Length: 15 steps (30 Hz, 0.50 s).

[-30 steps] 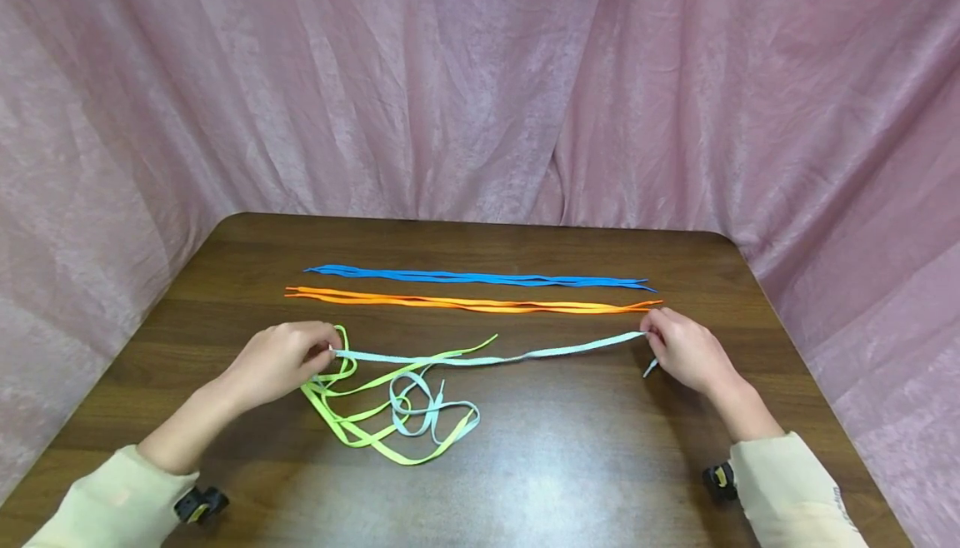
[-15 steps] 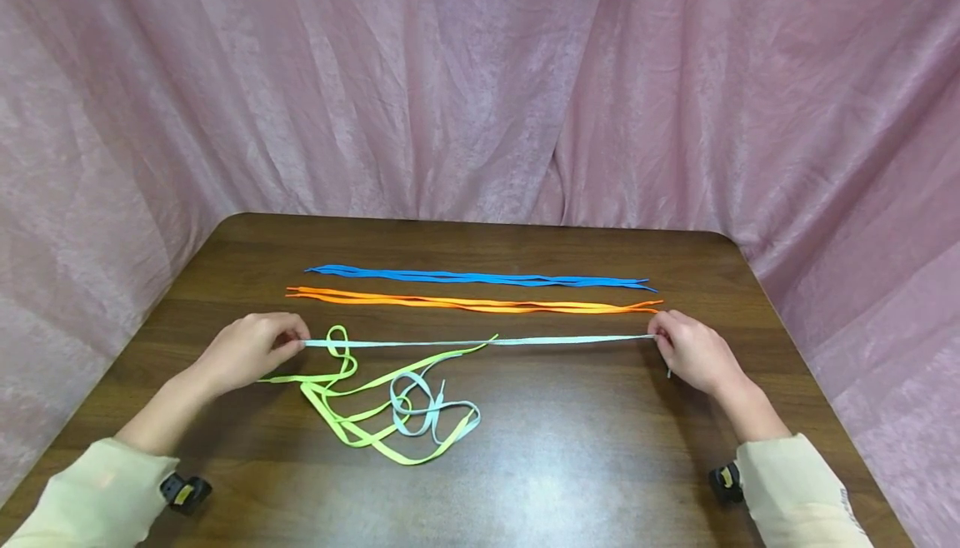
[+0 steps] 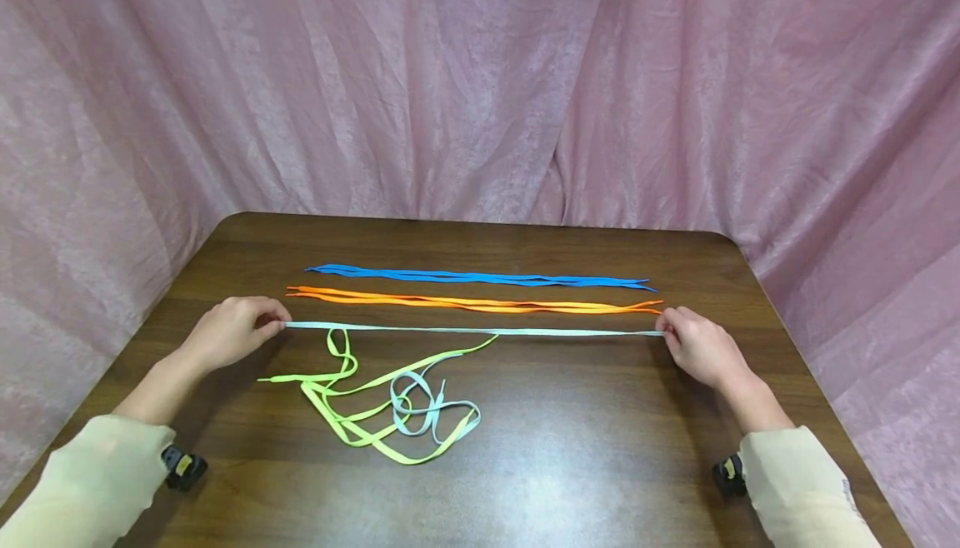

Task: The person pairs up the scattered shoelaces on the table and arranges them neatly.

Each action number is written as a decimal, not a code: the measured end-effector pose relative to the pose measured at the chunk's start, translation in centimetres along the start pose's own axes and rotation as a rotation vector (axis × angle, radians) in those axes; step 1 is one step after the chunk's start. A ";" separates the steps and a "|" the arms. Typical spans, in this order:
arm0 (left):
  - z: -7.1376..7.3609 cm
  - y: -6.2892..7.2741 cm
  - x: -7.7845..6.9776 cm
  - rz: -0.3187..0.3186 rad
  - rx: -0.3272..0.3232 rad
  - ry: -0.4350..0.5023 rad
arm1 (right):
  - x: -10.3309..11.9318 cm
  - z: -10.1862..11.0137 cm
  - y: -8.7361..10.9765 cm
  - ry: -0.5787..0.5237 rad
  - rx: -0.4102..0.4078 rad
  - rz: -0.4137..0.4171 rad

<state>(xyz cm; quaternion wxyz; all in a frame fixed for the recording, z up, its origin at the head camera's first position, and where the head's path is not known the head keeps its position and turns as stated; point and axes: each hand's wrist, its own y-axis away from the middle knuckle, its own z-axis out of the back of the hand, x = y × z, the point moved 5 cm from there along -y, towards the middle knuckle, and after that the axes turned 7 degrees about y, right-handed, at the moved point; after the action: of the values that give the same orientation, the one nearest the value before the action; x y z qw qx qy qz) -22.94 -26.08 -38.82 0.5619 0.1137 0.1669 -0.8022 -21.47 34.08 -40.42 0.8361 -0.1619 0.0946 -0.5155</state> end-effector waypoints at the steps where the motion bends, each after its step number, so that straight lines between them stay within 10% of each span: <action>1: 0.0 -0.2 0.3 0.006 0.000 -0.001 | 0.0 0.0 -0.1 -0.003 0.002 0.000; 15: -0.5 -2.0 2.8 0.109 0.000 0.004 | -0.7 -0.9 -1.0 0.000 0.016 -0.024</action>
<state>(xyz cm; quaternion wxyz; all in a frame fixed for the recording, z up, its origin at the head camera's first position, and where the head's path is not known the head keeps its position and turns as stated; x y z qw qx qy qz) -25.76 -27.65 -40.08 0.6046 0.1243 0.1615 -0.7700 -22.90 34.13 -40.86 0.8312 -0.1562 0.0886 -0.5261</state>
